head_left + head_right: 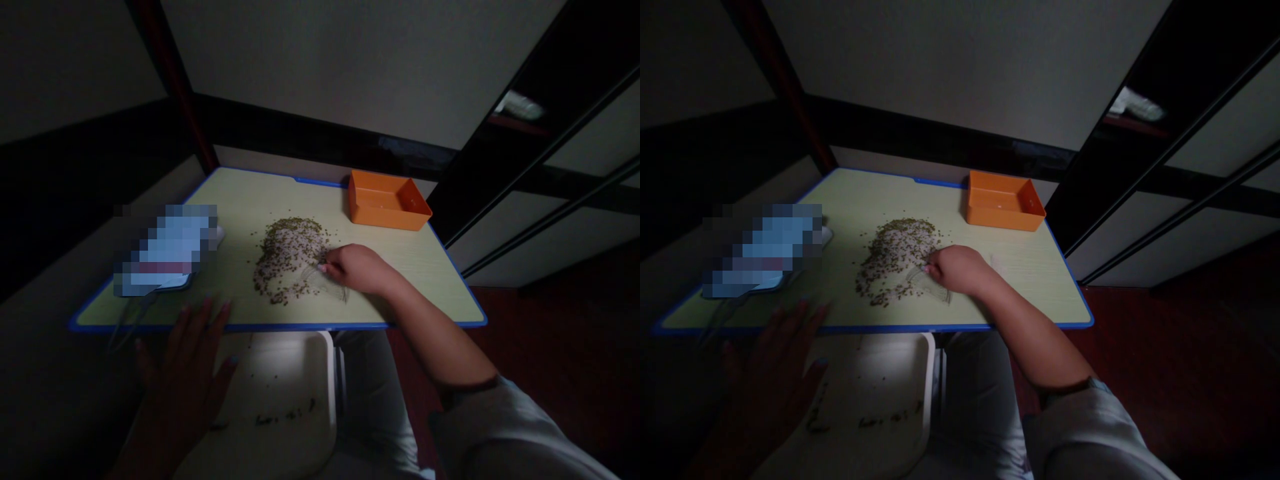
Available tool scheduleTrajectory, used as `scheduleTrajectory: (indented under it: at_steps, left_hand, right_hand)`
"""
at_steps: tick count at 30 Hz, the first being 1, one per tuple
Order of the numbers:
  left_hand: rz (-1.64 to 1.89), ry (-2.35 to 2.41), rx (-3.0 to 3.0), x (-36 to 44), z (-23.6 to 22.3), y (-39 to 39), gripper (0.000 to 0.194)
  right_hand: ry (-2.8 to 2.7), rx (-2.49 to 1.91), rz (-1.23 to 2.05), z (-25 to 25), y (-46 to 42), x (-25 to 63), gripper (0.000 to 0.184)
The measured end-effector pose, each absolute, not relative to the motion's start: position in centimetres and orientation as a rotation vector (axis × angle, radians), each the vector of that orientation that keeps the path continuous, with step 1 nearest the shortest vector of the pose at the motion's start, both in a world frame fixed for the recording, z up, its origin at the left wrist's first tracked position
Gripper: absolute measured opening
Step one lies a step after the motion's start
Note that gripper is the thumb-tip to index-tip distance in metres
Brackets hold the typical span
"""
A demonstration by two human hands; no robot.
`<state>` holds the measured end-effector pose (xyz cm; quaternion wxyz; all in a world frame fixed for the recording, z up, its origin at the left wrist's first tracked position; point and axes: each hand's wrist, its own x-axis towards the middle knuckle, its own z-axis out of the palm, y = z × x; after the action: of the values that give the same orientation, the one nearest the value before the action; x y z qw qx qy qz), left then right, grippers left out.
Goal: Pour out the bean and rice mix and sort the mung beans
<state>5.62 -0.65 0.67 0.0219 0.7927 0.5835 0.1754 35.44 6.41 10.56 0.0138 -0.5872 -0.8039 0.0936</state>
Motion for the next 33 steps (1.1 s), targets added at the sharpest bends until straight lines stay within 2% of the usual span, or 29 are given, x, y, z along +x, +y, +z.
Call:
scheduleTrajectory:
  at_steps: [13,18,23,33]
  left_hand:
    - [0.523,1.794,2.505,5.5,0.8,-0.7,0.060]
    - [0.499,1.802,2.507,5.6,0.9,-0.7,0.060]
    - [0.522,1.811,2.492,5.6,0.7,-0.7,0.061]
    - [0.507,1.798,2.476,5.4,0.7,-0.7,0.061]
  right_hand:
    - [-2.349,-1.529,0.591,10.5,6.4,35.3,0.032]
    - [-2.393,-1.425,0.850,11.1,6.3,37.3,0.034]
    - [-2.405,-1.356,1.063,11.0,6.3,38.7,0.029]
    - [-2.418,-1.409,1.019,11.0,6.2,38.4,0.028]
